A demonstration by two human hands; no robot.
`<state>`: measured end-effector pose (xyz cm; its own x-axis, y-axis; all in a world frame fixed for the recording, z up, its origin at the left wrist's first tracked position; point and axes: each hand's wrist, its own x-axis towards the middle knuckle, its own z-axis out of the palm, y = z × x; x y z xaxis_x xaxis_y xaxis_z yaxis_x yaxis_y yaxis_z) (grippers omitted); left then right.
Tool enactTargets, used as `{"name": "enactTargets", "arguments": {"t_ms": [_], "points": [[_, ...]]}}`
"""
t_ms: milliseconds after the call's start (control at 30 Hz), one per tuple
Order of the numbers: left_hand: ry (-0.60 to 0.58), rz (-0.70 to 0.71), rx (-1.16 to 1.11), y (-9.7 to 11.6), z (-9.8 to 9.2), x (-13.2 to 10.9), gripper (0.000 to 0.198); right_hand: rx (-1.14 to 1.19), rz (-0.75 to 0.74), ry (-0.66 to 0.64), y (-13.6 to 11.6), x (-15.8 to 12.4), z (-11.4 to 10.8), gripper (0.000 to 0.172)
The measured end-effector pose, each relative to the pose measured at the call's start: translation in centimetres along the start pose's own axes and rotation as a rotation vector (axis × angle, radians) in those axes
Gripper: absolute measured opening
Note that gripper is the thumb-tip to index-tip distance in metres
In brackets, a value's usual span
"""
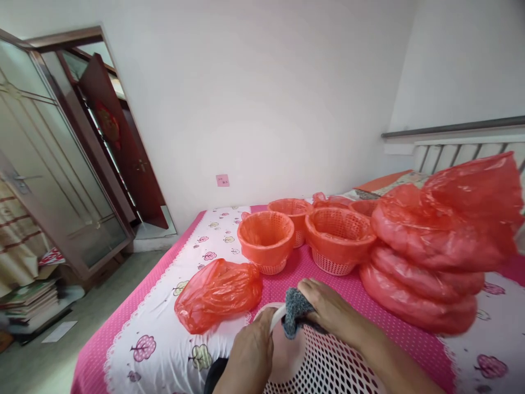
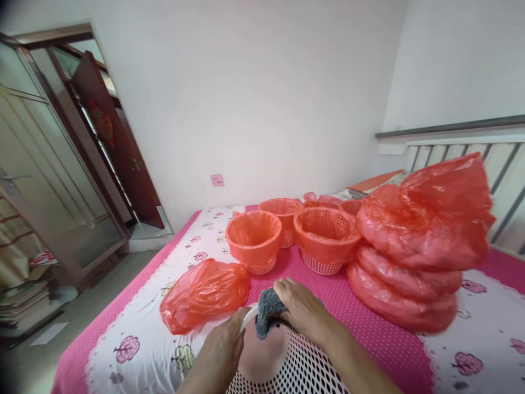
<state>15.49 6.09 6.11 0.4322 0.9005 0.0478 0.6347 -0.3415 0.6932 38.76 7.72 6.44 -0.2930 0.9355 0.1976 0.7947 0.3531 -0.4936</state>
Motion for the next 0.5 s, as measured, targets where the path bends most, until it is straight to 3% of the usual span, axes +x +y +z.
{"name": "enactTargets", "arguments": {"t_ms": [100,300,500], "points": [[-0.040,-0.041,0.043,-0.6,0.0,-0.3,0.057,0.072,0.077,0.069,2.2,-1.1,0.7,0.009],[0.171,-0.186,-0.006,-5.1,1.4,-0.9,0.059,0.155,0.360,0.182,7.0,-4.0,4.0,0.032],[0.325,-0.189,-0.321,-8.5,2.5,-2.2,0.066,0.243,0.594,0.310,7.2,-9.8,8.7,0.043]]}}
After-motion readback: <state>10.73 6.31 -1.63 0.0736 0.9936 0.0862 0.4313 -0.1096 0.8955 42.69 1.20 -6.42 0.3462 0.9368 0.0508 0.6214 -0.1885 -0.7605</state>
